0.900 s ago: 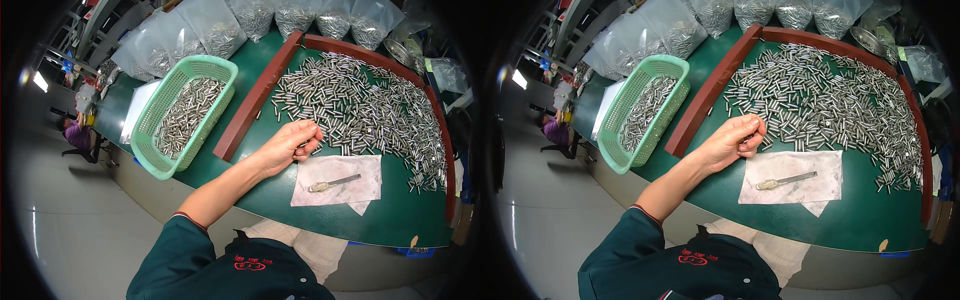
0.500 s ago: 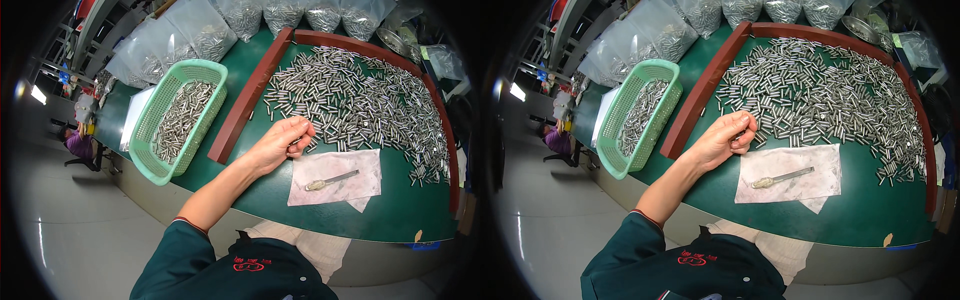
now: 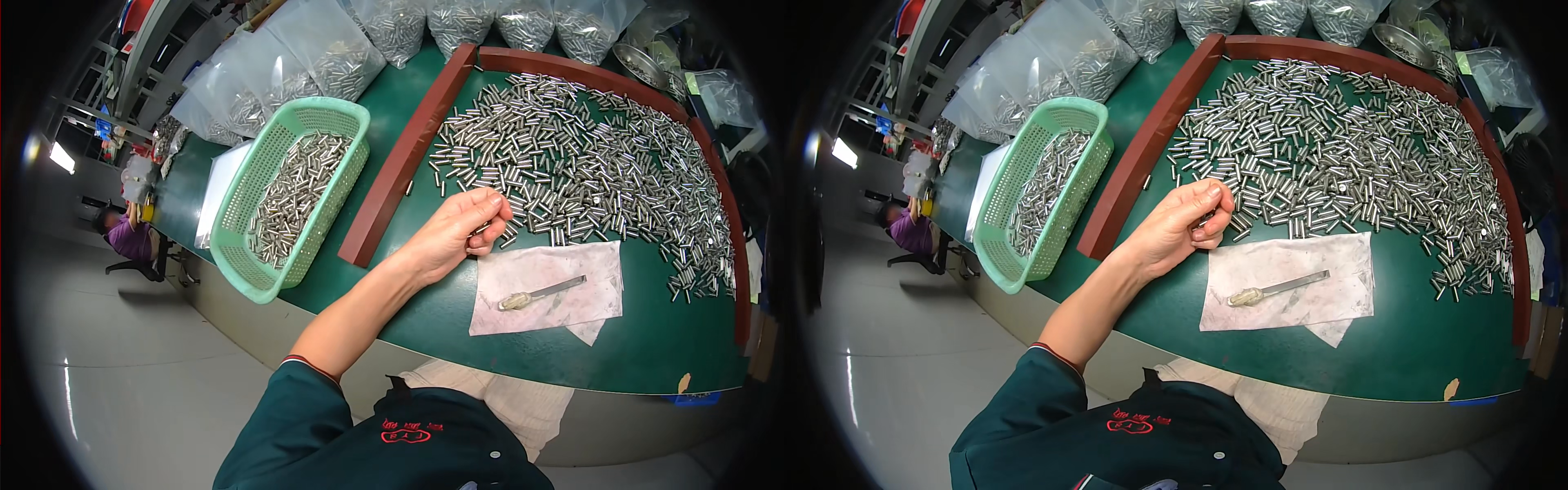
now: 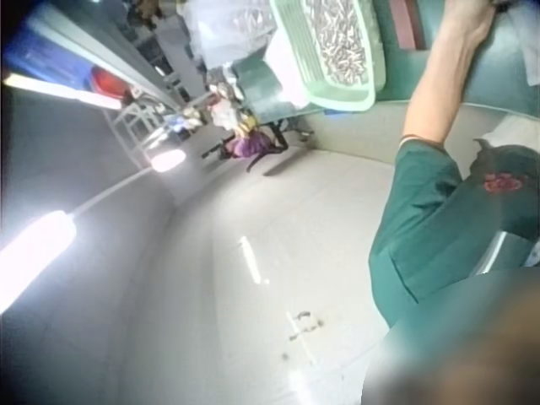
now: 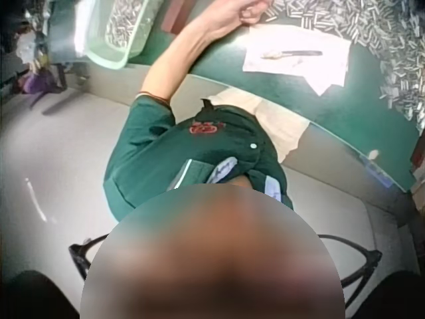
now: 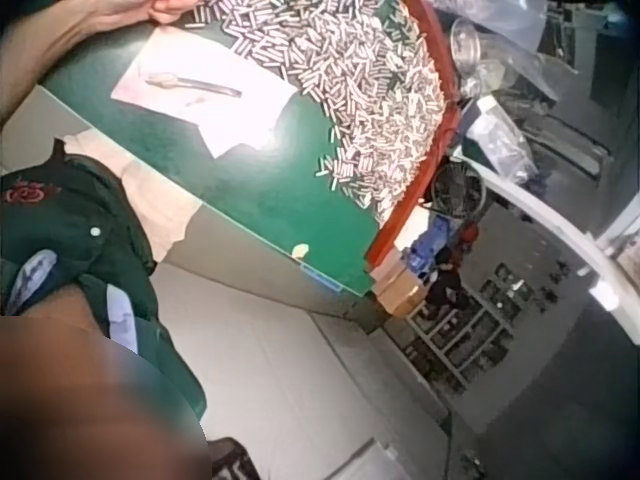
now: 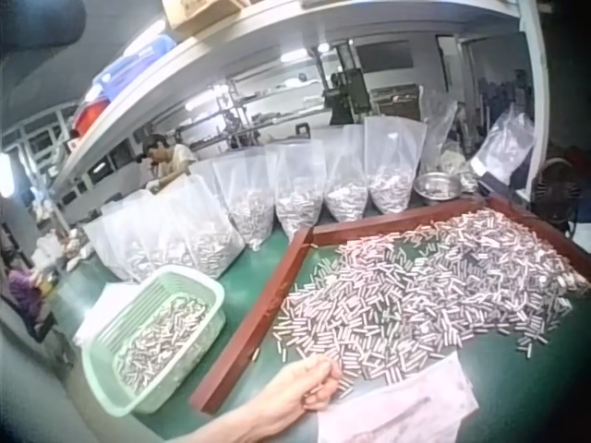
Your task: Processing small cylindrical metal components using a handheld scraper tool at a manufacturing workbench.
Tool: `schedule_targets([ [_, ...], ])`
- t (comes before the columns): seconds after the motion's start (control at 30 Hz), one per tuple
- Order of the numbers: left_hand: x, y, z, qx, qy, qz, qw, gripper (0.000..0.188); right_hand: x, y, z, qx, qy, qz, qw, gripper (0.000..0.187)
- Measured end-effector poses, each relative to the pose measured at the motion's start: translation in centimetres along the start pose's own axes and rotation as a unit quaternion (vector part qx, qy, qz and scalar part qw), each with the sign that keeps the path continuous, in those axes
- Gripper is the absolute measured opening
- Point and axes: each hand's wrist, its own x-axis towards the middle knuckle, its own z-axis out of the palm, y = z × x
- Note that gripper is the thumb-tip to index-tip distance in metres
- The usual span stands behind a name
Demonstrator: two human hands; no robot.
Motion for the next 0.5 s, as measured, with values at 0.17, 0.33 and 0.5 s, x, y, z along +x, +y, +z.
schedule_targets([
  [0.17,0.2,-0.4,-0.1,-0.005,-0.006,0.010,1.000,0.021,-1.5,0.2,-2.5,0.008,0.033,0.000,0.999,0.026],
  [0.33,0.1,-0.3,-0.1,0.012,-0.011,0.035,0.999,0.024,-6.1,1.0,-7.7,0.016,0.122,0.008,0.992,0.025],
  [0.5,-0.4,0.2,0.0,0.008,-0.011,0.044,0.999,0.024,-9.3,-3.6,-8.2,0.003,0.122,-0.082,0.989,0.026],
])
